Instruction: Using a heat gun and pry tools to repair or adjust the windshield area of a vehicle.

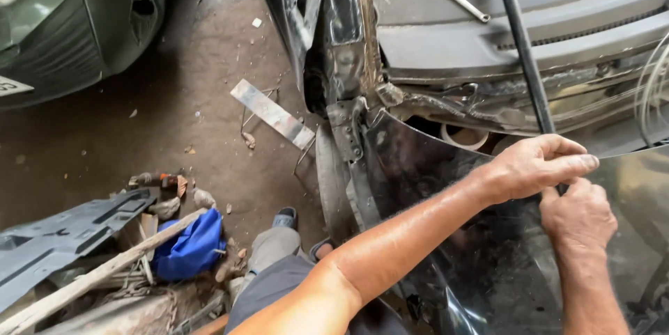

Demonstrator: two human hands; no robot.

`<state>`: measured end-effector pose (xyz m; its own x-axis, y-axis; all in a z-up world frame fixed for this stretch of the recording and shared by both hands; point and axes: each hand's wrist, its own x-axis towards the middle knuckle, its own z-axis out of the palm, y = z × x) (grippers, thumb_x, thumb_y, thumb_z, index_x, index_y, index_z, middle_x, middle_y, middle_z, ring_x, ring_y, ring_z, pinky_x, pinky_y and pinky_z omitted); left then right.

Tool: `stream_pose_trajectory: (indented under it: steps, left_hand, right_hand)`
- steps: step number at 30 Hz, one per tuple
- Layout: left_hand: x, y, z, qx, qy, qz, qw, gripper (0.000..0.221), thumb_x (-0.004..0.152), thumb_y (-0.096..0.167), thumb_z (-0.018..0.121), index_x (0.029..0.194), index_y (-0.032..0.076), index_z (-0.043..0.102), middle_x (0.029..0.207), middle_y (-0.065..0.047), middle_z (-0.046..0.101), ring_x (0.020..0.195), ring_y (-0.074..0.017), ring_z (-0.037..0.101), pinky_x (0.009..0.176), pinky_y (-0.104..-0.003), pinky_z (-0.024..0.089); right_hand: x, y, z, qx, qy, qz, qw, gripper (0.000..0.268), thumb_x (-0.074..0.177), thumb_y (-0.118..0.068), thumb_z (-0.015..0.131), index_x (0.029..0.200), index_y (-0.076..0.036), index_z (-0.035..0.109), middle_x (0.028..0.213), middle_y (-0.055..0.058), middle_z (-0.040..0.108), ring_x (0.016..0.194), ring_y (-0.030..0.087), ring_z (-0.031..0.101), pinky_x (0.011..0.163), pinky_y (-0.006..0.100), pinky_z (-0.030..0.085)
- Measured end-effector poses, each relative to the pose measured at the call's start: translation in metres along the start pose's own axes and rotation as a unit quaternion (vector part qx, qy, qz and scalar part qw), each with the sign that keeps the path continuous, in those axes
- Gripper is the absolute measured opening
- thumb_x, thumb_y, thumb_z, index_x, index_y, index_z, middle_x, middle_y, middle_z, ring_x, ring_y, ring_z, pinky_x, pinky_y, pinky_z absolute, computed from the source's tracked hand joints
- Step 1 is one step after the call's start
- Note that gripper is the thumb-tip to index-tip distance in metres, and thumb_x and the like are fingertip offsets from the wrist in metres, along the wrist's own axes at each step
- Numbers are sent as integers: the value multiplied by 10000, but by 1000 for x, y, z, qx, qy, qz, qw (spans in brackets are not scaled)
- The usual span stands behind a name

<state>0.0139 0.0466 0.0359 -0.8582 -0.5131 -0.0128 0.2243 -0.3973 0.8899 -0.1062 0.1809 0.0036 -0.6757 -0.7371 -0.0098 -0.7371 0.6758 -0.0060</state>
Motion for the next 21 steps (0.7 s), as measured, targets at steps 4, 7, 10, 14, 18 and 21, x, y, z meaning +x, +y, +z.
stream_pose_trajectory:
  steps: [4, 7, 10, 14, 18, 21]
  left_hand:
    - [-22, -20, -5, 99, 4, 21, 995, 678, 913, 475, 738, 1318, -64, 662, 1233, -193, 735, 1153, -267, 711, 1015, -400, 571]
    - [-54, -19, -11, 166, -31, -18, 986, 651, 909, 509, 694, 1298, -13, 711, 1197, -177, 735, 1113, -258, 716, 967, -385, 570]
    - [-82, -5, -32, 223, -51, -22, 973, 645, 891, 504, 706, 1261, -24, 696, 1146, -182, 763, 1067, -265, 732, 928, -375, 574]
    - [-132, 21, -65, 226, -7, -116, 967, 562, 864, 422, 732, 1249, 14, 702, 1134, -130, 761, 1049, -211, 723, 920, -343, 572]
    - [-164, 41, -116, 228, 69, -151, 959, 512, 891, 363, 729, 1266, 19, 669, 1155, -110, 750, 1069, -181, 710, 941, -319, 568]
    - [-176, 52, -152, 212, 122, -160, 956, 490, 904, 345, 725, 1267, 22, 655, 1118, -93, 742, 1033, -161, 702, 905, -320, 571]
  right_hand:
    - [11, 14, 6, 15, 17, 4, 1000, 468, 1079, -452, 640, 1173, 5, 669, 1104, 282, 701, 1051, 472, 676, 888, 578, 534]
    - [13, 12, 10, 56, 20, 21, 998, 430, 1058, -418, 644, 1200, -13, 672, 1100, 286, 698, 1036, 482, 664, 875, 581, 528]
    - [22, 13, 37, 45, 71, -2, 996, 388, 1027, -381, 666, 1215, -42, 673, 1084, 257, 700, 1044, 454, 667, 893, 561, 538]
    - [8, 13, 49, 9, 146, -51, 988, 343, 986, -298, 706, 1235, -68, 655, 1111, 197, 667, 1069, 411, 658, 891, 518, 557]
    - [12, -3, 44, 49, 151, -44, 986, 397, 979, -333, 712, 1250, -51, 642, 1134, 203, 646, 1068, 413, 637, 890, 519, 553]
    - [18, -10, 40, 31, 149, -19, 988, 430, 965, -377, 707, 1238, -51, 646, 1151, 200, 644, 1089, 407, 632, 878, 527, 546]
